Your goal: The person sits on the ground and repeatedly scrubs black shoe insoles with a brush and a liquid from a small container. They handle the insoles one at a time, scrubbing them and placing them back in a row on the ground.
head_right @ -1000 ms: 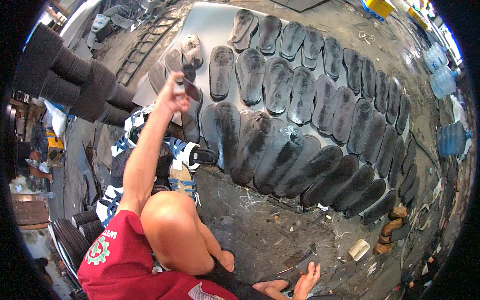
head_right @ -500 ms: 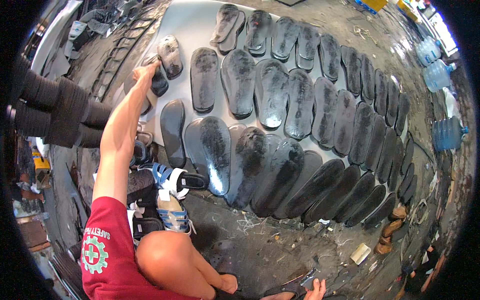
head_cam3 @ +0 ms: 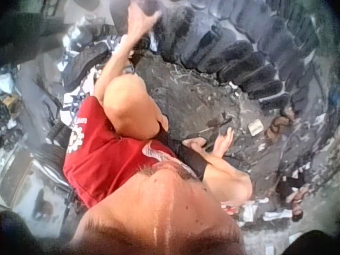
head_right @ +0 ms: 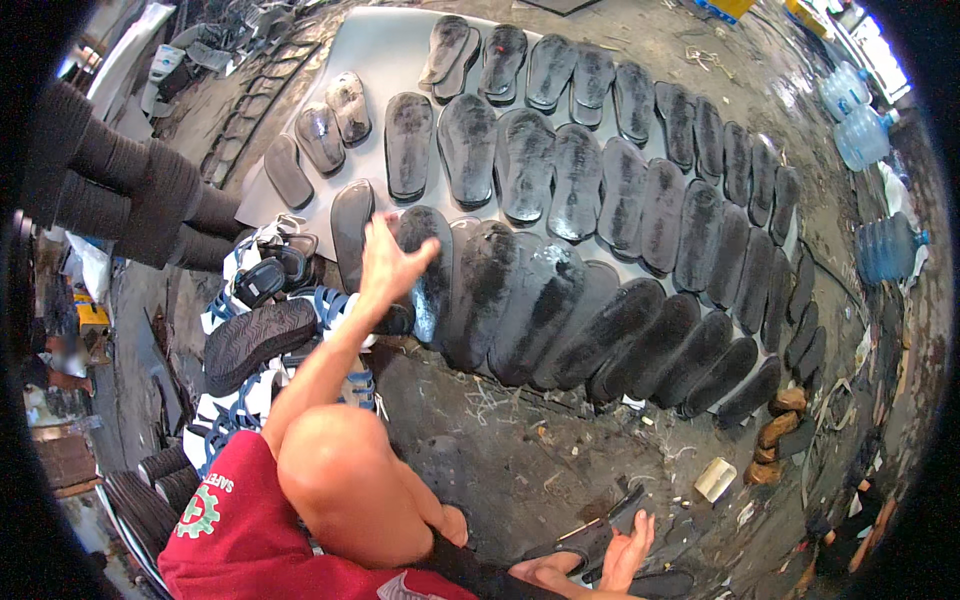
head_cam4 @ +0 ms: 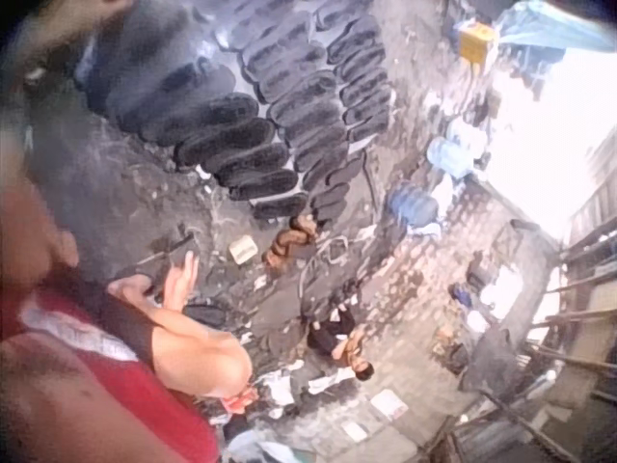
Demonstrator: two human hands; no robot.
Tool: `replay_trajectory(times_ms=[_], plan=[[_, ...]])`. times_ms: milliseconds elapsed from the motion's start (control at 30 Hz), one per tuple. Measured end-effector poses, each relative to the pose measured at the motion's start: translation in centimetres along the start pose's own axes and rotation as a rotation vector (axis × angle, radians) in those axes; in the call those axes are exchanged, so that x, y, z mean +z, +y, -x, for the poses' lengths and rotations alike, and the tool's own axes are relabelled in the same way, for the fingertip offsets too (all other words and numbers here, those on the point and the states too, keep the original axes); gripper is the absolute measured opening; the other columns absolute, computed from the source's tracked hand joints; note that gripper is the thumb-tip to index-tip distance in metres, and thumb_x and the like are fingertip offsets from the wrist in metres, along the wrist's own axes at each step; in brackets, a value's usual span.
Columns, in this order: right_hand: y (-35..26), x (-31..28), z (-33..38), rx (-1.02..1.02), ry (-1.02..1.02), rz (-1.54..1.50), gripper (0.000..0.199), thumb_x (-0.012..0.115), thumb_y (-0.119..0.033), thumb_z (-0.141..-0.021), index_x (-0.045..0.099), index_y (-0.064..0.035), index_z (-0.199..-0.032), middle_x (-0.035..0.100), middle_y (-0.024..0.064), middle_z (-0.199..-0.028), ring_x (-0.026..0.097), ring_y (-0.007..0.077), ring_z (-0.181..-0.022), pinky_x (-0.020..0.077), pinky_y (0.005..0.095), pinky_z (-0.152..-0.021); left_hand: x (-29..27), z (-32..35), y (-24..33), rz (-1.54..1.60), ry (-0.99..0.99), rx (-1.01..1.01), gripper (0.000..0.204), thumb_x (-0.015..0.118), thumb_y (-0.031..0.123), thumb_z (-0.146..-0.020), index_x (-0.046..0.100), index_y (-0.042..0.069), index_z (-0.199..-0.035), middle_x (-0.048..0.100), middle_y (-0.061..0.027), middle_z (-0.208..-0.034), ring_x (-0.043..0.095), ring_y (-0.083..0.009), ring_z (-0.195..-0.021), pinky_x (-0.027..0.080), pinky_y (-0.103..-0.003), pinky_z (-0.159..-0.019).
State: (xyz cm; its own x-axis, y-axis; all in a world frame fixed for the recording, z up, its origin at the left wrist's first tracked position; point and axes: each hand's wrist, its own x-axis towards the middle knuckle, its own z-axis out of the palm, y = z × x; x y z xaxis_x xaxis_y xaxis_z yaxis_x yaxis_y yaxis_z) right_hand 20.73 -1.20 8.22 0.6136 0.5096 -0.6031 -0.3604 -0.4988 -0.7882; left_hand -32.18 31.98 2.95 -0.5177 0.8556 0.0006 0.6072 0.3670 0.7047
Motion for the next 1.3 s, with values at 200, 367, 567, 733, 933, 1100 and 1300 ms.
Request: replay_trajectory(times_ms=[200,367,567,733,933,1100,1300], plan=[[-2.1,0.5,-2.0,0.001,-0.150,-0.246,0.059,0.080,-0.034,-0.101,0.051,-0.0129,-0.147,0.063,-0.0009,-0.124,0.064,0.0143,-0.106,0.0523,0.0349,-0.081,1.2,6.9,-2.5,-0.190,0.001,-0.144,0.127,0.098,0.044,-0.075,0.023,-0.008,-0.163,0.049,-0.0350,-0.139,0.050,-0.0523,-0.133,0.045,-0.058,-0.114],[-3.1,-0.7,-2.2,-0.067,-0.199,-0.347,0.023,0.078,-0.029,-0.103,0.066,-0.0169,-0.119,0.067,-0.0041,-0.114,0.066,0.0134,-0.100,0.0546,0.0334,-0.075,2.4,5.4,-2.7,-0.156,-0.030,-0.240,0.136,0.101,0.041,-0.072,0.017,-0.004,-0.169,0.046,-0.0374,-0.148,0.048,-0.0524,-0.139,0.043,-0.056,-0.119],[-1.7,-2.6,-3.1,-0.071,-0.202,-0.389,0.022,0.079,-0.029,-0.102,0.067,-0.0172,-0.117,0.066,-0.0035,-0.116,0.066,0.0137,-0.104,0.0565,0.0346,-0.075,2.5,4.7,-1.2,-0.220,-0.029,-0.343,0.136,0.099,0.043,-0.065,0.023,-0.006,-0.167,0.054,-0.0385,-0.147,0.057,-0.0483,-0.138,0.048,-0.051,-0.118],[-1.5,-3.0,-3.3,-0.078,-0.187,-0.387,0.018,0.077,-0.029,-0.104,0.069,-0.0175,-0.116,0.067,-0.0030,-0.118,0.065,0.0131,-0.106,0.0541,0.0342,-0.078,1.9,4.3,-1.1,-0.123,-0.031,-0.378,0.136,0.099,0.045,-0.065,0.026,-0.005,-0.167,0.054,-0.0395,-0.148,0.058,-0.0478,-0.138,0.047,-0.053,-0.120],[-1.0,-3.7,-4.4,-0.092,-0.247,-0.346,0.026,0.075,-0.032,-0.105,0.069,-0.0158,-0.125,0.066,-0.0035,-0.127,0.062,0.0129,-0.111,0.0510,0.0352,-0.082,-1.6,1.4,-1.9,0.493,-0.072,-0.613,0.120,0.096,0.044,-0.065,0.042,-0.006,-0.160,0.068,-0.0224,-0.133,0.069,-0.0327,-0.115,0.055,-0.045,-0.103],[-0.4,-3.3,-5.3,-0.051,-0.134,-0.293,0.043,0.075,-0.035,-0.105,0.063,-0.0144,-0.140,0.061,-0.0020,-0.137,0.057,0.0122,-0.119,0.0495,0.0350,-0.083,-7.5,-4.6,-2.7,1.213,-0.182,-0.874,0.093,0.090,0.044,-0.072,0.046,0.005,-0.144,0.061,-0.0100,-0.104,0.062,-0.0216,-0.088,0.054,-0.051,-0.082],[-2.2,-1.9,-4.9,-0.043,-0.211,-0.240,0.030,0.077,-0.032,-0.104,0.066,-0.0155,-0.127,0.070,-0.0008,-0.118,0.064,0.0128,-0.101,0.0520,0.0324,-0.076,-16.5,-17.6,-8.1,1.217,-0.148,-0.768,0.070,0.088,0.048,-0.074,0.061,-0.001,-0.115,0.063,-0.0137,-0.086,0.063,-0.0293,-0.074,0.058,-0.057,-0.073]])
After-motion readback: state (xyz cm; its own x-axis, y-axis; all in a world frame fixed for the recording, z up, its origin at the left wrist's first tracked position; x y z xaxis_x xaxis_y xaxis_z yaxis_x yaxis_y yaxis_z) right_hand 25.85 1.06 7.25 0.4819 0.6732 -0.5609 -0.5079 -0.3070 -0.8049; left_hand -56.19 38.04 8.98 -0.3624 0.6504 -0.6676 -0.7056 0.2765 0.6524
